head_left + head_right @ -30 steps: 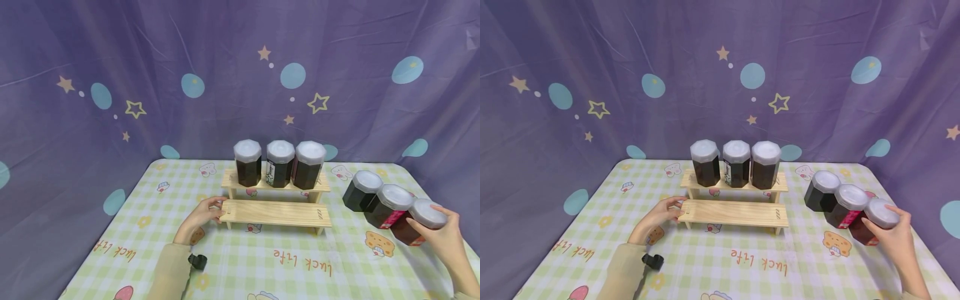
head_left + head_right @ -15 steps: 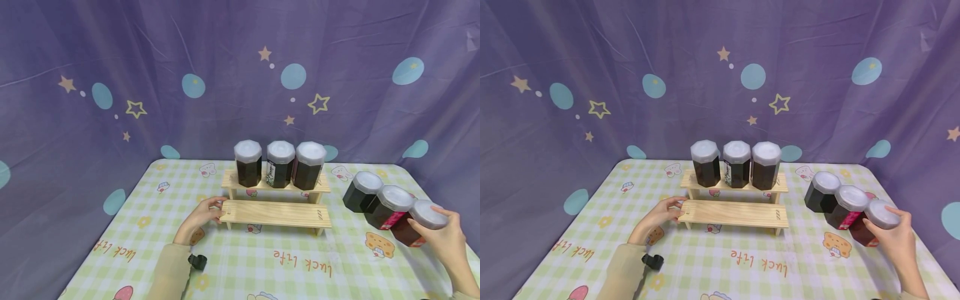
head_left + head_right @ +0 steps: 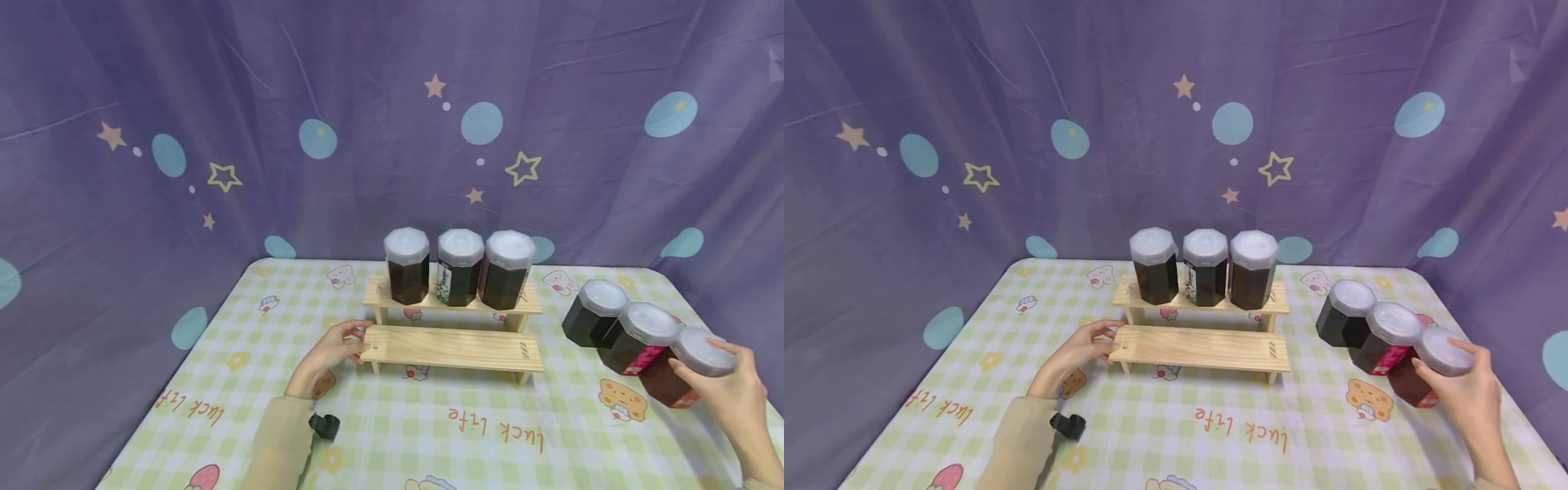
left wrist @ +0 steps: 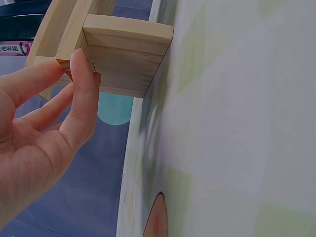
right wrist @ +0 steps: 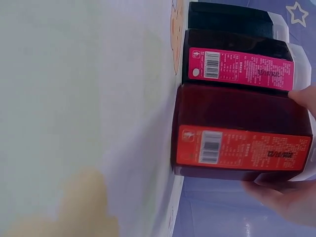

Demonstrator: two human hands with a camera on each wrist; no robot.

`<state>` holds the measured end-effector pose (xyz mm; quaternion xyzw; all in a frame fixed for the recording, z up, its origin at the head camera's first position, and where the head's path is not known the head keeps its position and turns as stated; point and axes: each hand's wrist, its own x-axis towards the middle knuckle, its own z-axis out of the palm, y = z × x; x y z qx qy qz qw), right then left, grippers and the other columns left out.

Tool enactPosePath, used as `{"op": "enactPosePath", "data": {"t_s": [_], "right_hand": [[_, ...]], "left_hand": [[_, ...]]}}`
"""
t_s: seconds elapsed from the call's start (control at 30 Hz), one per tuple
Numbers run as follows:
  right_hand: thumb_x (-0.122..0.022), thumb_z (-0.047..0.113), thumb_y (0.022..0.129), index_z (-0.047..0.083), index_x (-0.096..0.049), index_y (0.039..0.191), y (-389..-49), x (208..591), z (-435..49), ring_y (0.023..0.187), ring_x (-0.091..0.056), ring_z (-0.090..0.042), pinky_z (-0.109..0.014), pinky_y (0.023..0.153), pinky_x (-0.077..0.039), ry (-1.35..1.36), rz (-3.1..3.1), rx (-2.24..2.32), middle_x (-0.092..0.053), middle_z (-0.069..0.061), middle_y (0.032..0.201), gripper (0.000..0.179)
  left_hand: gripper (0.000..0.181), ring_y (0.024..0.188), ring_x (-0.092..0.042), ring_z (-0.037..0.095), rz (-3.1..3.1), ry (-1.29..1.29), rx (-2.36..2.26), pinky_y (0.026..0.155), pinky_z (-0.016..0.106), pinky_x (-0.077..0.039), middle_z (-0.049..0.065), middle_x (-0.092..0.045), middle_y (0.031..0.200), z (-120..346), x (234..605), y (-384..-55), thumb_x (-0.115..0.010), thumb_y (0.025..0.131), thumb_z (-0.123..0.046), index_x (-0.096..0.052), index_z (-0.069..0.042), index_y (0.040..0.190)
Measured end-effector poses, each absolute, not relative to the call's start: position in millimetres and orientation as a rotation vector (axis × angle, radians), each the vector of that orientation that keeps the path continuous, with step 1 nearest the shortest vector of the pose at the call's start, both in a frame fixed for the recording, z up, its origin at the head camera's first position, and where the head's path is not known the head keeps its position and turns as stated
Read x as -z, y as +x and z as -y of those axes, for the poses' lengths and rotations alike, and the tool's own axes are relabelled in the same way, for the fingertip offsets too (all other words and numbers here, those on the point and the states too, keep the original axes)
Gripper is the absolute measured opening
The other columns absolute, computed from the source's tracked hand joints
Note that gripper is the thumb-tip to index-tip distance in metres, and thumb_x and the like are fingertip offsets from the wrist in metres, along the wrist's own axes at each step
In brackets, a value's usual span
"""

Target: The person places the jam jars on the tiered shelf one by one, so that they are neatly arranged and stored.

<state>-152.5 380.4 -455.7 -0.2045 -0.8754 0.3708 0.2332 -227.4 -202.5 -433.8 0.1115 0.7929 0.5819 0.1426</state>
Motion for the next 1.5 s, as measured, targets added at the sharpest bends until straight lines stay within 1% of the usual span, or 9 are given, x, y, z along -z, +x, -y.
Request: {"op": "enactPosePath", "data": {"t_s": [0.1, 0.17, 0.3, 0.33, 0.53, 0.73, 0.93, 1.17, 1.5], "right_hand": [[-0.075, 0.029, 0.069, 0.020, -0.037, 0.133, -155, 470, -393, 0.123, -0.029, -0.031, -0.034, 0.084, -0.033, -0.539, 2.408, -1.008, -0.028, -0.016, 0.140, 0.076], [-0.076, 0.032, 0.067, 0.026, -0.037, 0.132, -155, 476, -397, 0.119, -0.034, -0.028, -0.020, 0.070, -0.034, -0.543, 2.421, -0.966, -0.031, -0.014, 0.139, 0.077], [-0.077, 0.028, 0.066, 0.016, -0.041, 0.129, -143, 463, -384, 0.101, -0.046, -0.032, -0.013, 0.049, -0.027, -0.520, 2.429, -0.929, -0.036, -0.021, 0.132, 0.074], [-0.077, 0.027, 0.067, 0.016, -0.042, 0.128, -139, 457, -378, 0.093, -0.050, -0.023, -0.015, 0.046, -0.029, -0.517, 2.425, -0.918, -0.037, -0.022, 0.130, 0.072], [-0.077, 0.017, 0.066, 0.006, -0.044, 0.124, -121, 420, -341, 0.065, -0.027, 0.019, -0.006, 0.043, -0.029, -0.508, 2.369, -0.935, -0.040, -0.025, 0.125, 0.067], [-0.076, 0.014, 0.067, 0.007, -0.044, 0.123, -114, 401, -318, 0.057, -0.033, 0.012, -0.004, 0.043, -0.031, -0.467, 2.353, -0.965, -0.041, -0.015, 0.116, 0.065], [-0.077, 0.010, 0.065, 0.019, -0.049, 0.118, -114, 393, -301, 0.059, -0.037, 0.005, -0.005, 0.047, -0.032, -0.402, 2.302, -1.028, -0.036, 0.014, 0.096, 0.061], [-0.075, 0.014, 0.069, 0.018, -0.045, 0.124, -118, 389, -289, 0.083, -0.037, 0.013, 0.002, 0.060, -0.032, -0.313, 2.337, -1.100, -0.039, -0.011, 0.119, 0.063], [-0.075, 0.010, 0.069, 0.013, -0.045, 0.124, -123, 382, -264, 0.090, -0.037, 0.013, 0.002, 0.066, -0.031, -0.130, 2.339, -1.141, -0.041, -0.015, 0.116, 0.064]], "left_hand": [[0.049, 0.063, -0.058, 0.018, -2.295, 0.316, -1.678, 0.064, 0.040, -0.054, 0.021, -0.044, 0.103, 202, 434, -227, -0.058, 0.084, -0.006, -0.040, 0.004, 0.129], [0.049, 0.062, -0.058, 0.018, -2.301, 0.303, -1.677, 0.063, 0.040, -0.054, 0.021, -0.044, 0.103, 202, 434, -227, -0.058, 0.084, -0.006, -0.041, 0.003, 0.129], [0.048, 0.063, -0.058, 0.019, -2.304, 0.283, -1.677, 0.064, 0.040, -0.054, 0.020, -0.044, 0.104, 201, 434, -227, -0.058, 0.084, -0.006, -0.042, 0.000, 0.129], [0.048, 0.063, -0.058, 0.019, -2.304, 0.289, -1.675, 0.064, 0.041, -0.054, 0.020, -0.044, 0.104, 201, 434, -227, -0.058, 0.084, -0.006, -0.042, 0.001, 0.129], [0.049, 0.062, -0.058, 0.020, -2.316, 0.293, -1.657, 0.064, 0.042, -0.054, 0.021, -0.044, 0.105, 201, 433, -228, -0.058, 0.084, -0.007, -0.040, 0.002, 0.129], [0.051, 0.065, -0.058, 0.019, -2.259, 0.318, -1.681, 0.068, 0.050, -0.051, 0.023, -0.043, 0.105, 201, 428, -226, -0.056, 0.085, -0.003, -0.036, 0.007, 0.131], [0.050, 0.065, -0.058, 0.021, -2.266, 0.322, -1.678, 0.069, 0.051, -0.050, 0.024, -0.043, 0.103, 198, 418, -220, -0.054, 0.085, -0.001, -0.035, 0.009, 0.130], [0.050, 0.064, -0.058, 0.019, -2.279, 0.315, -1.678, 0.066, 0.047, -0.052, 0.022, -0.043, 0.103, 202, 431, -227, -0.057, 0.085, -0.004, -0.037, 0.007, 0.130], [0.049, 0.063, -0.058, 0.017, -2.281, 0.310, -1.671, 0.066, 0.044, -0.053, 0.021, -0.043, 0.104, 202, 433, -228, -0.057, 0.085, -0.005, -0.039, 0.004, 0.130]]}}
